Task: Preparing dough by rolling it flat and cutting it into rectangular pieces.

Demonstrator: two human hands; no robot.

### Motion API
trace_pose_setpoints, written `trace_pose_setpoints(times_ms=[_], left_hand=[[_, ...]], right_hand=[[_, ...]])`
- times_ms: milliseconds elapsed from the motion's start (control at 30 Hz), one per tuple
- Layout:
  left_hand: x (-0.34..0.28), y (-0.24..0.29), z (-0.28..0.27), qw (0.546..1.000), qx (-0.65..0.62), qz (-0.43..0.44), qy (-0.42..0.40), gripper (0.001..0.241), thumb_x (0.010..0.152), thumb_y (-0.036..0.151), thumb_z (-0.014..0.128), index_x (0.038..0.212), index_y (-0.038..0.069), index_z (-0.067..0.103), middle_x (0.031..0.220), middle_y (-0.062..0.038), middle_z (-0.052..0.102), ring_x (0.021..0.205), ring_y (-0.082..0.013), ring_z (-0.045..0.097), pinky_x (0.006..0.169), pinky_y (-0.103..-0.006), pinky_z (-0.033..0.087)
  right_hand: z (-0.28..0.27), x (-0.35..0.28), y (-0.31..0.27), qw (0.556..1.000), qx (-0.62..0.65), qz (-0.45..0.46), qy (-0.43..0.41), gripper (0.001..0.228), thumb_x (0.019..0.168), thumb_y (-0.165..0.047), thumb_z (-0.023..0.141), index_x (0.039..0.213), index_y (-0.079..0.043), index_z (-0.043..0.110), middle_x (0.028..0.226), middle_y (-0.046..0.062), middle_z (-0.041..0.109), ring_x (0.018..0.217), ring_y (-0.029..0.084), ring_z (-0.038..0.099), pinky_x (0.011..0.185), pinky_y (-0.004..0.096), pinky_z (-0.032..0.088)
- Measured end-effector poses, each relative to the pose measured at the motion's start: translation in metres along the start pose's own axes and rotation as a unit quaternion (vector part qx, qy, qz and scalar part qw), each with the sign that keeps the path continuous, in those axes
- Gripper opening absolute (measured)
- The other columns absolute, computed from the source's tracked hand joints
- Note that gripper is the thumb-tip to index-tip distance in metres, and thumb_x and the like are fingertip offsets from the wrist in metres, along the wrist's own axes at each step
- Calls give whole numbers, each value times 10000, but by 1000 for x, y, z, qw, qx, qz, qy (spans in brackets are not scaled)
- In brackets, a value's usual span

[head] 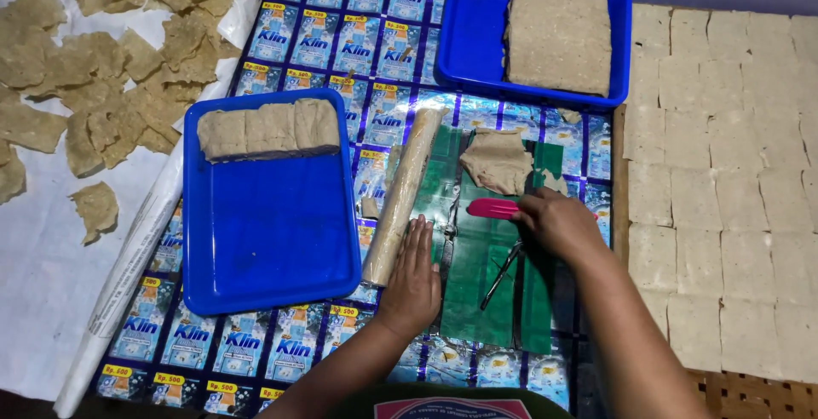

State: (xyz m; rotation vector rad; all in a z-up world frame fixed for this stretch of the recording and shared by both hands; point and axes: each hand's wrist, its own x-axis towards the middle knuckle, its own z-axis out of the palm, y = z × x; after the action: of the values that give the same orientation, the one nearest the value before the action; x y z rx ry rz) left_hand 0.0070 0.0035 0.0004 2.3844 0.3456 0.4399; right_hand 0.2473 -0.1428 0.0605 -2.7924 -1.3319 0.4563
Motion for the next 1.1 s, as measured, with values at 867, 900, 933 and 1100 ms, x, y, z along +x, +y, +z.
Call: trace_pose_setpoints(times_ms=[867, 900, 933, 1100], left_hand=[[49, -34, -38, 957, 243, -161, 13, 887, 800, 315, 770, 1524, 12, 356, 1226, -189, 625, 1133, -369, 628, 974, -486, 482], [51, -35, -37, 957, 229, -177, 1, 861, 775, 279, 777, 1494, 17, 384, 1177, -176, 634, 1087, -375, 639, 950, -486, 497], [50, -32, -39, 957, 229, -178, 0, 861, 775, 279, 777, 1494, 17, 384, 1177, -176, 634, 1087, -375, 639, 950, -486, 497], [49, -28, -38, 959, 207, -183, -67, 1072, 661, 495, 887, 1488, 67, 356, 1331, -160, 498, 1192, -389, 544, 970, -516, 477]], right_hand=[[66, -37, -101, 996, 46, -46, 66, 218, 918, -431, 597, 984, -229, 645, 931, 38, 645, 960, 293, 692, 774, 453, 589], [71, -41, -104, 989, 39, -107, 93, 318, 911, -496, 621, 956, -183, 643, 951, 38, 619, 1006, 279, 659, 811, 435, 563], [53, -43, -100, 989, 40, -108, 92, 318, 911, -496, 621, 956, -183, 643, 951, 38, 619, 1006, 279, 659, 811, 435, 563], [3, -27, -63, 991, 41, -86, 99, 351, 919, -456, 645, 1074, -141, 658, 1086, 87, 634, 1116, 331, 639, 849, 466, 561]])
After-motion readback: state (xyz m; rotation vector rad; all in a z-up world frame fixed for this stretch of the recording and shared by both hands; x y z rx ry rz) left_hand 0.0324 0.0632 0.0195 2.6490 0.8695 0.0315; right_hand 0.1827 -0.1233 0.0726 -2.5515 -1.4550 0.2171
